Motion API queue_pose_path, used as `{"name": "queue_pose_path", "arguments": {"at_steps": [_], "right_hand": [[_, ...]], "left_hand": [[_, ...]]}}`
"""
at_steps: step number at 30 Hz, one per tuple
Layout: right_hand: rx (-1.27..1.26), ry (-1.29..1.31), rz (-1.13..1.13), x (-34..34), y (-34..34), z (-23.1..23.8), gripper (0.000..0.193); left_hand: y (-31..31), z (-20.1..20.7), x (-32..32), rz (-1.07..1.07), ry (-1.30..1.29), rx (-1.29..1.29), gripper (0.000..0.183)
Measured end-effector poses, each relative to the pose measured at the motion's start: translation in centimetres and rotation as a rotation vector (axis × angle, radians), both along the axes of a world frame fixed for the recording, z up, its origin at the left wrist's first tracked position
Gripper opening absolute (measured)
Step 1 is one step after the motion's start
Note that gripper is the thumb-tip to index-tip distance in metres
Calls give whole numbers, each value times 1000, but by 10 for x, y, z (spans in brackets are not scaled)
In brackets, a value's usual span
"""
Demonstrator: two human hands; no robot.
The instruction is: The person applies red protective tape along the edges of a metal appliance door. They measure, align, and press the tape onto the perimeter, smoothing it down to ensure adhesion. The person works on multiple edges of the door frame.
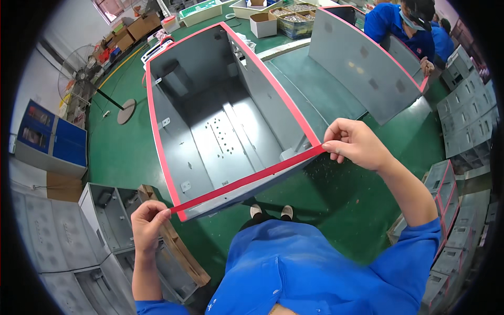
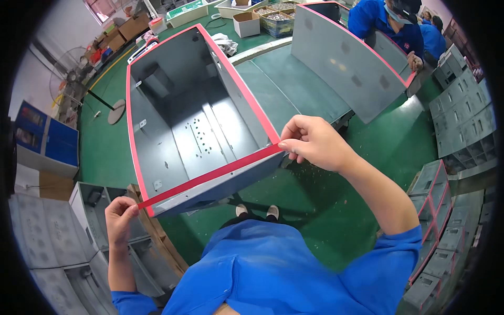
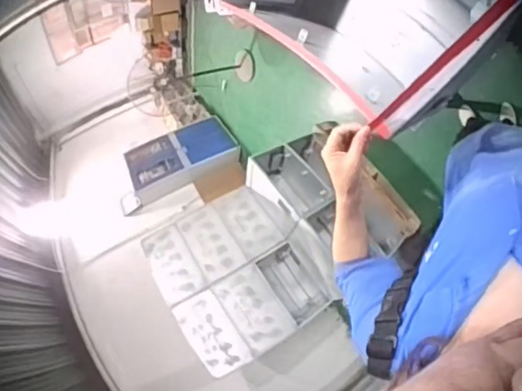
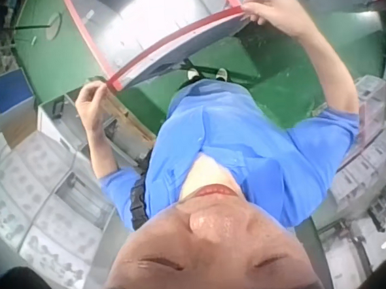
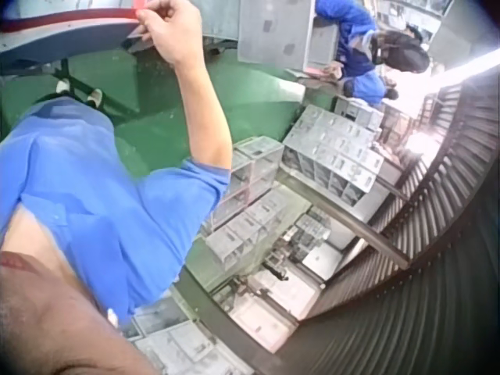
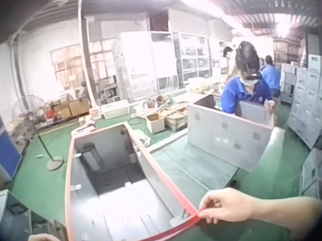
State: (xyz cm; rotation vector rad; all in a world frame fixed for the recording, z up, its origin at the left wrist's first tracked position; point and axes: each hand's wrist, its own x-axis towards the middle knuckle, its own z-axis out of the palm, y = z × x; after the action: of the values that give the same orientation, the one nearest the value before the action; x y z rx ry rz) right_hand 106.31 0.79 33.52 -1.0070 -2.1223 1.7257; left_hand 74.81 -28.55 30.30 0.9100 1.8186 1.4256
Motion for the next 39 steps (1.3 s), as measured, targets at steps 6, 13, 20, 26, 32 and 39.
{"name": "queue_pose_path", "arguments": {"at_steps": [6,13,20,26,32,39], "right_hand": [[-7,-47,42,0,14,-11,11],[120,-237,122,-3,24,-11,12],[182,-311,219,-10,34,-10,13],[114,-315,272,-14,40,-10,13],[111,-327,290,-15,42,-10,12],[100,-316,316,-15,44,-9,11]], "left_hand": [[1,0,17,93,-106,-108,11],[3,-3,19,112,-166,-228,10],[8,-5,11,111,-272,-264,11],[6,-10,6,90,-316,-256,12],[7,-9,6,87,-349,-250,13],[9,-8,8,81,-335,-236,13]]}}
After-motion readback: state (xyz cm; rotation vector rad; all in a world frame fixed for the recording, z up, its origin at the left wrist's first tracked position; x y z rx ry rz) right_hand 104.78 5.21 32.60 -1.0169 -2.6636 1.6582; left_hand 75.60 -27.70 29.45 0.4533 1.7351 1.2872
